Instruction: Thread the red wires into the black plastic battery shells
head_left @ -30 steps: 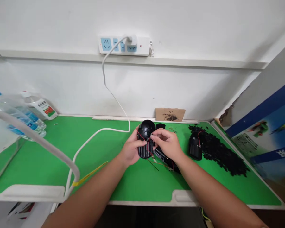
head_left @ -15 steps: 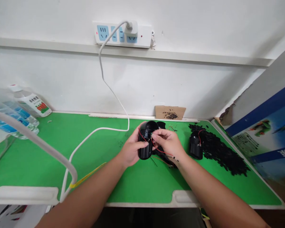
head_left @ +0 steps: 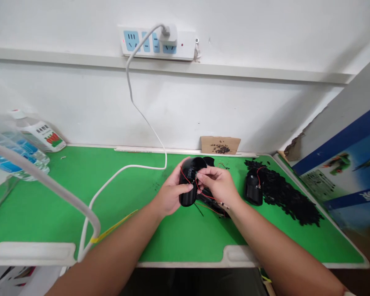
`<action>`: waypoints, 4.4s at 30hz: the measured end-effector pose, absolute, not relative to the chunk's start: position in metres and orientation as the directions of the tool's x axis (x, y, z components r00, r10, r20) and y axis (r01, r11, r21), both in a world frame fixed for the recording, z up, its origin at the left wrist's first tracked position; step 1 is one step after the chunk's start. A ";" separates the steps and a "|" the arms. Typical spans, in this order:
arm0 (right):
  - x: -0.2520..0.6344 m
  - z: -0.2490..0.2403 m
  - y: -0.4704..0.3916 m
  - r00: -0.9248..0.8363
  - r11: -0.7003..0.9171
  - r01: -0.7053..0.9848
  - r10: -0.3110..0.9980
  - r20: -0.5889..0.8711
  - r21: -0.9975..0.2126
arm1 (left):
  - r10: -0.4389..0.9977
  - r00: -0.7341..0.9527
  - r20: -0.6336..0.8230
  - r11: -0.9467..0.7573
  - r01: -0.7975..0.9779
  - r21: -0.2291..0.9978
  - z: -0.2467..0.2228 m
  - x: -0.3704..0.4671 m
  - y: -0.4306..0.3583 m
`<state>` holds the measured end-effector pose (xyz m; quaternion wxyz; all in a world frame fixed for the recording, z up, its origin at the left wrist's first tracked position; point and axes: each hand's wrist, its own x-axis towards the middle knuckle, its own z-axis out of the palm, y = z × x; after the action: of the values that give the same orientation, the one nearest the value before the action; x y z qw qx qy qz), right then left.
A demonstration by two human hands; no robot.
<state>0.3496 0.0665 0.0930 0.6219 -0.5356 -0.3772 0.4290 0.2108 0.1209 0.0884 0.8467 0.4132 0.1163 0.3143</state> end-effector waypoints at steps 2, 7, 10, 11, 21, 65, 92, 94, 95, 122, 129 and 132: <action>0.348 0.094 0.065 0.363 0.067 -0.121 0.932 0.019 -0.990 | 0.634 0.771 0.061 0.460 -0.439 0.771 0.088 0.211 0.121; 0.349 0.097 0.063 0.328 0.072 -0.099 0.944 0.036 -0.992 | 0.633 0.773 0.049 0.461 -0.427 0.778 0.087 0.210 0.121; 0.351 0.101 0.062 0.295 0.063 -0.075 0.955 0.038 -0.995 | 0.628 0.776 0.047 0.460 -0.419 0.783 0.086 0.210 0.121; 0.351 0.102 0.062 0.288 0.056 -0.070 0.957 0.034 -0.996 | 0.625 0.779 0.044 0.461 -0.414 0.785 0.086 0.210 0.122; 0.349 0.099 0.063 0.338 0.023 -0.152 0.941 -0.030 -0.988 | 0.642 0.765 0.041 0.433 -0.406 0.805 0.087 0.209 0.120; 0.369 0.112 0.054 -0.124 0.513 0.568 0.826 0.549 -0.644 | 0.591 0.806 -0.007 0.553 -0.399 0.731 0.092 0.205 0.128; 0.358 0.123 0.044 -0.341 0.471 0.543 0.880 0.330 -0.696 | 0.564 0.775 0.285 -0.133 -0.256 0.958 0.077 0.204 0.134; 0.354 0.121 0.043 -0.285 0.449 0.635 0.893 0.350 -0.629 | 0.565 0.782 0.263 -0.106 -0.247 0.963 0.076 0.204 0.134; 0.351 0.120 0.042 -0.252 0.431 0.677 0.897 0.362 -0.597 | 0.571 0.782 0.249 -0.083 -0.247 0.966 0.076 0.204 0.134; 0.353 0.109 0.055 0.207 0.348 0.228 0.895 0.395 -0.909 | 0.628 0.773 -0.093 0.468 -0.279 0.838 0.086 0.209 0.123; 0.373 0.109 0.060 0.138 0.275 0.352 0.930 0.340 -0.895 | 0.644 0.754 -0.127 0.531 -0.322 0.784 0.090 0.207 0.126; 0.378 0.113 0.054 -0.189 0.444 0.521 0.893 0.409 -0.729 | 0.634 0.764 -0.115 0.543 -0.335 0.770 0.091 0.205 0.127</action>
<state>0.3783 0.0543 0.1135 0.4202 -0.4786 -0.7385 0.2215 0.2053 0.1272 0.0913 0.8565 0.3854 0.1945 0.2828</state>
